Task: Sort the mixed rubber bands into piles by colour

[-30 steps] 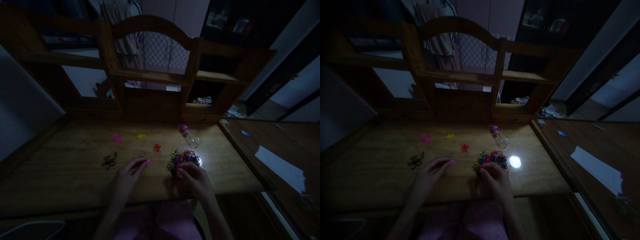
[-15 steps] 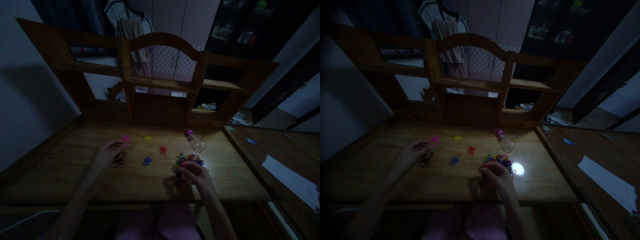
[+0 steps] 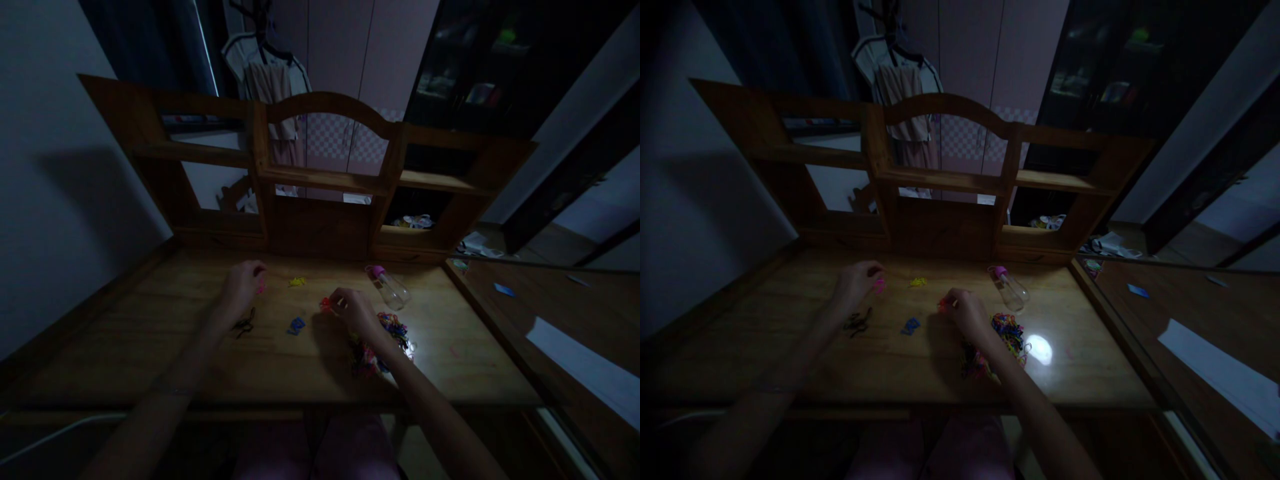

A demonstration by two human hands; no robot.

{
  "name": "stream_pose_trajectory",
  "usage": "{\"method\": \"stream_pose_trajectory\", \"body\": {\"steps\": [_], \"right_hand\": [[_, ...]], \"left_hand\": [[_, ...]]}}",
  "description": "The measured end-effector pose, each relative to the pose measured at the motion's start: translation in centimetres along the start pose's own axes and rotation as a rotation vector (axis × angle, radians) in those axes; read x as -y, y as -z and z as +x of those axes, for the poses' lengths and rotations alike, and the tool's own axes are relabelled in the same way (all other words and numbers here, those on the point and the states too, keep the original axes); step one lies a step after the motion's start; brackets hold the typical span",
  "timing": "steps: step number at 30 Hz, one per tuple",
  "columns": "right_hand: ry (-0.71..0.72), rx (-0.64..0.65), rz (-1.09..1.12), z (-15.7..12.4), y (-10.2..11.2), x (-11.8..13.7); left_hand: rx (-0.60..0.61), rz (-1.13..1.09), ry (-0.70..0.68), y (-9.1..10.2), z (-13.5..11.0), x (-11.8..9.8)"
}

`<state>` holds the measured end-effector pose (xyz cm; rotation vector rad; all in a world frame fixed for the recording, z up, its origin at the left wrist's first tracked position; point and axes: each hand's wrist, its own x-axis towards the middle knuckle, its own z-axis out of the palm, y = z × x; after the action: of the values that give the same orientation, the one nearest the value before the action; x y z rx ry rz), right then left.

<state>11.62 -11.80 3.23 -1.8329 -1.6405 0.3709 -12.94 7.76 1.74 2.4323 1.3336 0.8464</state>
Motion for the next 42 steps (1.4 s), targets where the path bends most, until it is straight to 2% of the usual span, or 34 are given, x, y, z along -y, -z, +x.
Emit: {"method": "stream_pose_trajectory", "body": {"steps": [3, 6, 11, 16, 22, 28, 33, 37, 39, 42], "right_hand": [[0.000, -0.002, -0.023, 0.8, -1.0, -0.5], [0.007, -0.034, -0.040, 0.8, -1.0, -1.0], [0.020, -0.125, -0.047, -1.1, 1.7, -2.0], [-0.007, -0.268, 0.028, -5.1, 4.9, -3.1], [-0.230, -0.333, 0.048, -10.7, 7.7, -4.6], [-0.381, -0.378, 0.032, -14.3, 8.6, -6.2], [-0.402, -0.366, 0.047, -15.8, 8.6, -5.7], [-0.384, -0.378, 0.071, -16.1, 8.4, -4.9], [-0.372, -0.370, 0.076, -16.1, 8.4, -4.9], [-0.341, -0.324, 0.075, -16.0, 8.2, -5.2]], "left_hand": [[0.054, -0.016, -0.055, -1.0, 0.0, -2.6], [0.112, -0.048, -0.130, -2.2, 0.1, -4.0], [0.206, -0.121, -0.246, -3.8, 0.2, -3.9], [0.254, -0.169, -0.254, -4.8, -0.6, -3.2], [0.278, -0.255, -0.191, -3.9, -1.3, -3.1], [0.246, -0.188, -0.205, -3.0, -1.4, -3.9], [0.335, -0.126, -0.183, -3.6, -2.0, -4.3], [0.315, -0.109, -0.229, -4.2, -1.9, -4.3], [0.313, -0.111, -0.229, -3.7, -2.1, -5.0], [0.343, -0.143, -0.237, -1.9, -3.5, -7.6]]}}
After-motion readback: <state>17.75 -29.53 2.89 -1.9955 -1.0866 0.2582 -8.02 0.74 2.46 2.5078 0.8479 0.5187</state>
